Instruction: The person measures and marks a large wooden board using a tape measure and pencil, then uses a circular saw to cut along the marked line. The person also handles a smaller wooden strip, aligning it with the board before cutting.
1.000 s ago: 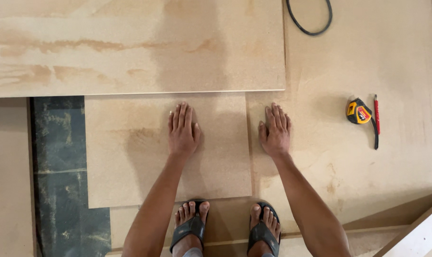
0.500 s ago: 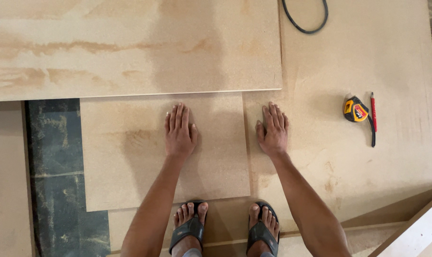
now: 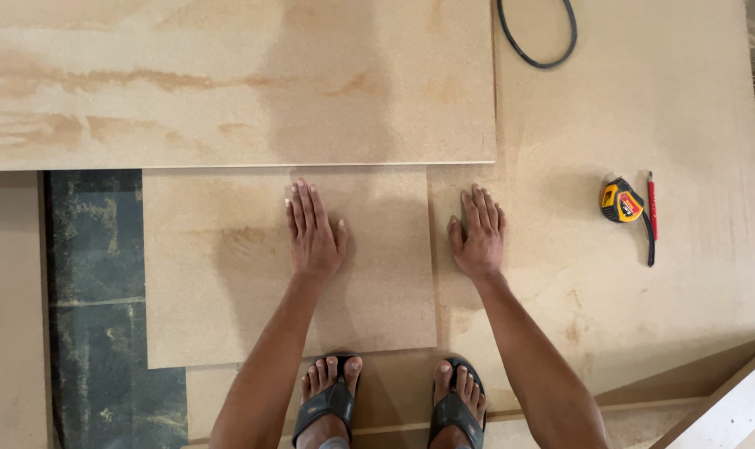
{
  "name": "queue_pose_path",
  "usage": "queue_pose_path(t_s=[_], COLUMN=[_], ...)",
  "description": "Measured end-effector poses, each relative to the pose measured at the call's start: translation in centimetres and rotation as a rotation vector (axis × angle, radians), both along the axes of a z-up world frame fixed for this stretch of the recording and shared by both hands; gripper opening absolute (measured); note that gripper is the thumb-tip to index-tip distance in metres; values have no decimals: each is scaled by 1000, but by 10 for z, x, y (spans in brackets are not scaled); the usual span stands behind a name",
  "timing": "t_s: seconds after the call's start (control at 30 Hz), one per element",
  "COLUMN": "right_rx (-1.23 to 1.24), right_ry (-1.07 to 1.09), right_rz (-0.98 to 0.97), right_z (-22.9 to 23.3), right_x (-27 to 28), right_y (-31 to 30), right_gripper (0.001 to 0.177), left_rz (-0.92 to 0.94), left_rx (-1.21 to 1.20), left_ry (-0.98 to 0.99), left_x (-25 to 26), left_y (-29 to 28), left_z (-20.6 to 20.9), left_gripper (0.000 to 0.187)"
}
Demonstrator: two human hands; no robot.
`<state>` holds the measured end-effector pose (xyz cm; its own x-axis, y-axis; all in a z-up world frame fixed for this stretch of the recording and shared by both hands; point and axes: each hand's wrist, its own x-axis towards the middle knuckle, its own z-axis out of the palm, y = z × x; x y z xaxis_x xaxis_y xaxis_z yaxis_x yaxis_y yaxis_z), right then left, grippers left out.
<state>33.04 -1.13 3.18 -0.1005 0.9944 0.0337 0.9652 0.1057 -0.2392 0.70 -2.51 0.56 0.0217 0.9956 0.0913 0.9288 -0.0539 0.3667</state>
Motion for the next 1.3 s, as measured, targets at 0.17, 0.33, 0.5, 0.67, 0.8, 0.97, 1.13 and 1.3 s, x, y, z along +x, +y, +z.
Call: queue_pose_path(t_s=[0.17,0.33,0.5,0.67,0.8,0.97,1.13,1.3], right_rx=[37,120,95,75,38,34,26,46], right_ry=[14,57,57,34,-9,10,19,15], right_rz=[-1,27,20,25,17,0,-3,10], right_z=[2,1,3,-1,-2,1,2,1], right_x=[2,-1,-1,1,2,1,0,1], right_y=[2,-1,1,0,1,-1,2,0], right_gripper=[58,56,57,57,58,57,58,57], left_rz=[-58,-60,-46,-63,-66,-55,-50,-55], left_rx=[-47,14,7,-44,-71,-98,-107,-83], left_ry=[-82,-91,-83,-37,-27,-16,-20,-14], left_x=[1,-1,-1,-3,-2,-1,-1,-1], left_y=[4,0,3,3,3,3,3,5], left_z=[-8,-10,-8,-7,-5,-2,-2,-6], left_gripper=[71,69,69,70,71,71,70,70])
